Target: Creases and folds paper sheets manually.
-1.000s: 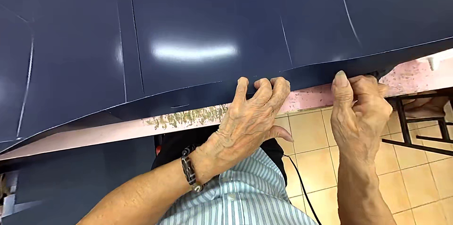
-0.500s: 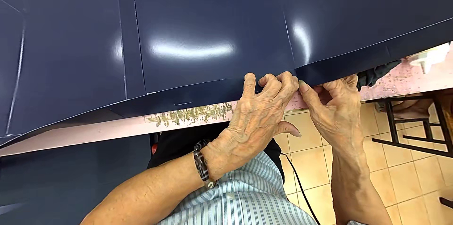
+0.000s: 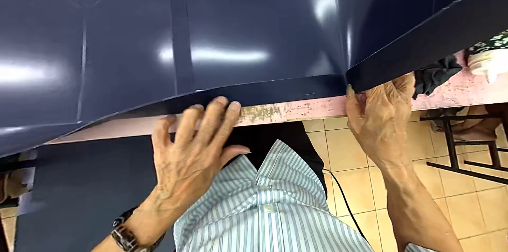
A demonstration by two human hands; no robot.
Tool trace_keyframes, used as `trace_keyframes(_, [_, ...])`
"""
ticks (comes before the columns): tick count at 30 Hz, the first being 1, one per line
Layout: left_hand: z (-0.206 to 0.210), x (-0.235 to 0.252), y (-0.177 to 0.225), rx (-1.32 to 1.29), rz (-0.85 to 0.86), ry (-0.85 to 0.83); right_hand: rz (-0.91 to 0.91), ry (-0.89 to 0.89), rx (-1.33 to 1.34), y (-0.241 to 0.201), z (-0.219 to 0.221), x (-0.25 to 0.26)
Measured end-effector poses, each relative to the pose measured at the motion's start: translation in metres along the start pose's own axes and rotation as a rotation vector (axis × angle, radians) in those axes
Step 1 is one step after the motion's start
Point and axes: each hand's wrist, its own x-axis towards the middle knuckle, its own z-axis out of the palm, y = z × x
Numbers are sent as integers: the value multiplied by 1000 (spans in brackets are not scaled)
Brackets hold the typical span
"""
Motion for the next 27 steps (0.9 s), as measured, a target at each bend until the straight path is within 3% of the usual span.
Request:
trace_keyframes(4, [-6,5,-19,-134,-97,-52,-160,-136,-206,-21,-7,5])
trace_keyframes(7, [-9,23,-26,-271,-149,16,-262,-205,-444,-37,-7,3])
trace_keyframes(11, [-28,33,-32,-492,-349,55,-364,-261,-570,-40,-6,1])
trace_keyframes(14, [-26,58,-40,-578,-531,195,-417,-268,-537,-34,-8,1])
trace_keyframes(20, [-20,65,-61,-628,-372,104,-421,-505,36,3,-34,21])
trace_keyframes(24, [-20,63,-58,-536,-372,82,-325,-354,187,-6,-25,46])
trace_keyframes(27, [-18,64,-51,-407,-389,85,-134,-126,70,-37,3,59])
